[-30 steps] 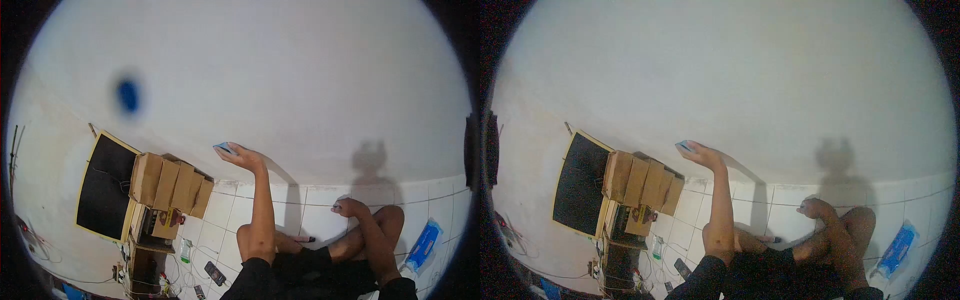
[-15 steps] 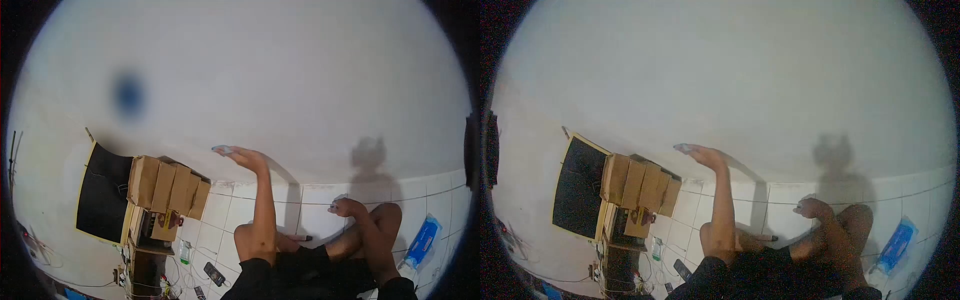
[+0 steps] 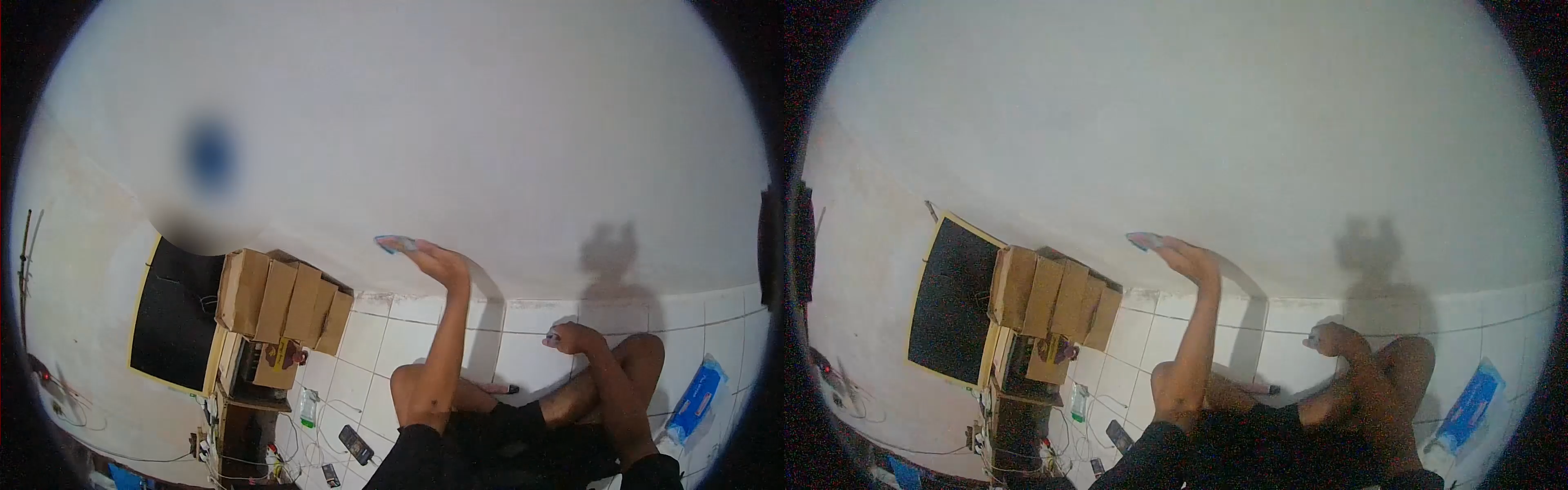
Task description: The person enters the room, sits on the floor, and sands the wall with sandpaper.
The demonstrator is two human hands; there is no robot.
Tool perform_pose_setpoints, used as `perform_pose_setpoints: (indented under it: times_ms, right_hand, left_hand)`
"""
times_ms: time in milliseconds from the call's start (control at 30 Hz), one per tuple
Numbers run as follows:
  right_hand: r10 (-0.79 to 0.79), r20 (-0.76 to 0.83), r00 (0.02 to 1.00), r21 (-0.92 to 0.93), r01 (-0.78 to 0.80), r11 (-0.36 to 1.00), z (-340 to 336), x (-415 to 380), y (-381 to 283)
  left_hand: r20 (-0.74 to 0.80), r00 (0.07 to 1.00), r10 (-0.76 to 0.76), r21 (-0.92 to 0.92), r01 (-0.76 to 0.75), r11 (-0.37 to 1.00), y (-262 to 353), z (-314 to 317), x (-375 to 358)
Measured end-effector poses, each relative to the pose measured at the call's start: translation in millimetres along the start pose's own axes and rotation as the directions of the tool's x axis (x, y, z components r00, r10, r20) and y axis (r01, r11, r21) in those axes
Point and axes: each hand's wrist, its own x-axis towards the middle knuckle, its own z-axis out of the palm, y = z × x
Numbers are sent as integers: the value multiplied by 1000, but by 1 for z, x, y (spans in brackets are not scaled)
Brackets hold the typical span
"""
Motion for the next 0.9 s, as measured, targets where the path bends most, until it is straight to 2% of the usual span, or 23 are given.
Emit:
perform_pose_setpoints:
  times_ms: [33, 133, 167, 233, 267, 300, 367, 400, 433, 533, 600, 667, 700, 800, 833, 900]
  right_hand:
    - [2, -31, 1000, 22, -2, 1000, -5, -1, -4]
    - [39, -70, 997, 11, -39, 999, -7, -6, -11]
    - [42, -38, 998, 9, -42, 999, -8, -8, -11]
    - [32, 34, 999, -3, -32, 999, -10, -5, -12]
    - [14, 4, 1000, -3, -14, 1000, -7, -2, -11]
    - [2, -27, 1000, -4, -2, 1000, -2, -1, -10]
    - [-15, -48, 999, -7, 14, 1000, 0, 1, -3]
    - [-22, -25, 999, -9, 22, 1000, -6, -3, -9]
    - [-36, -7, 999, -14, 35, 999, -10, -3, -13]
    - [21, 8, 1000, -24, -21, 999, -6, 5, -10]
    - [73, 14, 997, -40, -72, 997, -15, -6, -23]
    - [105, 25, 994, -34, -105, 994, -18, -11, -31]
    - [112, 24, 993, -17, -112, 994, -15, -10, -28]
    - [63, -31, 998, -10, -63, 998, -7, -3, -14]
    - [36, -47, 998, -16, -37, 999, -3, -3, -9]
    - [18, -31, 999, -29, -18, 999, 2, -3, -5]
  left_hand:
    - [15, 999, 30, -78, -28, 997, 0, -1, -2]
    - [0, 933, -359, -314, 341, 886, -36, -5, 7]
    - [-18, 963, -268, -58, 267, 962, -47, 1, 2]
    - [20, 998, -65, -93, 66, 993, -23, -5, 6]
    - [33, 999, 43, -115, -39, 993, -12, -7, 9]
    - [105, 977, -185, -2, 186, 983, -26, -15, 23]
    - [46, 983, -175, -52, 177, 983, -34, -2, 14]
    - [19, 985, -174, -67, 175, 982, -14, -5, 16]
    - [80, 997, -3, -79, 9, 997, 4, -7, 8]
    - [77, 997, -9, -125, 19, 992, -15, -9, 19]
    - [91, 981, -172, -197, 187, 962, -35, -4, 11]
    - [69, 990, 120, -93, -113, 989, 5, -3, 3]
    - [93, 985, 148, -113, -137, 984, -2, -5, 4]
    - [-11, 989, -147, -169, 143, 975, -17, -8, 24]
    - [24, 993, -113, -105, 114, 988, -10, -3, 18]
    - [101, 994, 30, -105, -20, 994, -6, -6, 16]
